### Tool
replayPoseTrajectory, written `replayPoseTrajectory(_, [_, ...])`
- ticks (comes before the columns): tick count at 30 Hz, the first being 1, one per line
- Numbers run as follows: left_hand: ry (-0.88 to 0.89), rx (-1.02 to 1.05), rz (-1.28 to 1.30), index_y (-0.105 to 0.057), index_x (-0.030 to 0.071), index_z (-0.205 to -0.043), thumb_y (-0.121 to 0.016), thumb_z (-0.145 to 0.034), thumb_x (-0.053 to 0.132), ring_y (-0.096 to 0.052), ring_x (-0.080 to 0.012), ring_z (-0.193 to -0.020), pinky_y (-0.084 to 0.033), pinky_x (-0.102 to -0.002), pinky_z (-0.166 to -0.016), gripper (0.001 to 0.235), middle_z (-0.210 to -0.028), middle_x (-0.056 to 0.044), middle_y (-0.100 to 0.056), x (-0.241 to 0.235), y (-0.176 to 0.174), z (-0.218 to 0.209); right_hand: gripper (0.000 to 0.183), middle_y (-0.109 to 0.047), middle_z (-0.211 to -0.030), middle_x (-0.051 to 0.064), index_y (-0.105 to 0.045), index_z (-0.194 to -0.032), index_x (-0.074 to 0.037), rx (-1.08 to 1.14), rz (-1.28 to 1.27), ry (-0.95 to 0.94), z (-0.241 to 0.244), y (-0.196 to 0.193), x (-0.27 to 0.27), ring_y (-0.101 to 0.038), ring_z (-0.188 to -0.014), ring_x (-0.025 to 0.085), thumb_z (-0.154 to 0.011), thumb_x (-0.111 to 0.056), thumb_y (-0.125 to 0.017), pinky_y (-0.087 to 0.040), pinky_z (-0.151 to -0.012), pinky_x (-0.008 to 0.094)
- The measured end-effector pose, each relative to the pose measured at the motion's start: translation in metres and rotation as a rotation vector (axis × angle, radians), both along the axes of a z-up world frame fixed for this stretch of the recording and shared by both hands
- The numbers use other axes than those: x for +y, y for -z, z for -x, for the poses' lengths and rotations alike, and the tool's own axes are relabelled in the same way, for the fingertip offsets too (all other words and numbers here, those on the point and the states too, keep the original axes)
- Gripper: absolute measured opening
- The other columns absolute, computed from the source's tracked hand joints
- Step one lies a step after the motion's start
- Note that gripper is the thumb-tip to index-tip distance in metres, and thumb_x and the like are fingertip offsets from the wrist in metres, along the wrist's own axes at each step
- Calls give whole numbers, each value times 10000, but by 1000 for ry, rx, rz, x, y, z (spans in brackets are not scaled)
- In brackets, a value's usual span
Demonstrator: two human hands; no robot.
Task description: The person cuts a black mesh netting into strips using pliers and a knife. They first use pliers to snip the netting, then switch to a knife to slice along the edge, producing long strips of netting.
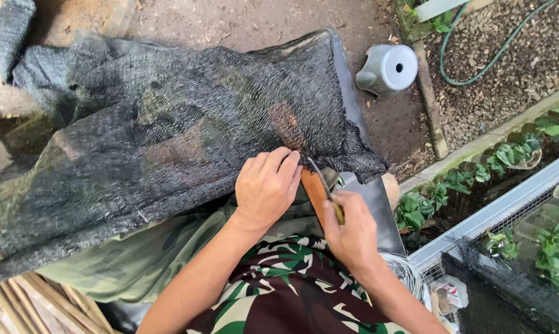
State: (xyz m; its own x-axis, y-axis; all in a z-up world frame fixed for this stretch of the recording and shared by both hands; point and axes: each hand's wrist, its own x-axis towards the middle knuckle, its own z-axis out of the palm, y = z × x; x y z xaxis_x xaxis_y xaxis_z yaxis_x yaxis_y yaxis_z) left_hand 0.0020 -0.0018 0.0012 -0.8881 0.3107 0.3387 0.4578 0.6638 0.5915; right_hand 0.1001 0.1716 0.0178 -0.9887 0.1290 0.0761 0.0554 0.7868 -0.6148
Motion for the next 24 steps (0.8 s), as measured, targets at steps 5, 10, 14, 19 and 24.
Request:
replayPoseTrajectory(5, [-5, -5, 0, -694, 70, -1119, -776, -868, 163, -647, -225, -906, -487, -376, -770, 280, -1062, -34, -674, 2, 0, 2, 172, -682, -1025, 196, -579, -1040, 1, 2, 71, -35, 6, 7, -10, -690, -893, 386, -927, -14, -708, -562, -769, 422])
replayPoseTrajectory(10, [-21, -8, -5, -696, 80, -1093, -782, -856, 169, -644, -225, -891, -489, -382, -764, 267, -1040, -24, -675, 5, 3, 2, 163, -700, -1046, 199, -596, -1024, -2, -48, 17, 17, -3, 7, -9, -706, -892, 391, -916, -33, -715, -574, -745, 426])
replayPoseTrajectory(14, [-1, -14, -4, -692, 73, -1080, -785, -835, 174, -643, -239, -893, -489, -391, -761, 280, -1037, -36, -671, 3, 1, 3, 158, -720, -1039, 188, -631, -1010, -16, -130, -46, 18, -12, -7, 0, -714, -865, 399, -890, -50, -727, -572, -720, 437])
replayPoseTrajectory(19, [10, 2, -13, -684, 69, -1111, -792, -854, 172, -641, -233, -902, -495, -384, -773, 297, -1057, -37, -667, 0, 2, -2, 181, -715, -1025, 181, -603, -1023, -15, -97, 3, 37, -16, -12, -1, -723, -859, 378, -905, -76, -727, -582, -728, 417])
replayPoseTrajectory(24, [0, 21, -17, -678, 68, -1103, -793, -839, 158, -647, -233, -895, -493, -385, -768, 302, -1045, -35, -662, 3, 4, 2, 174, -715, -1029, 182, -587, -1021, -13, -72, 6, 40, 3, -2, -10, -716, -889, 392, -923, -62, -721, -573, -744, 429])
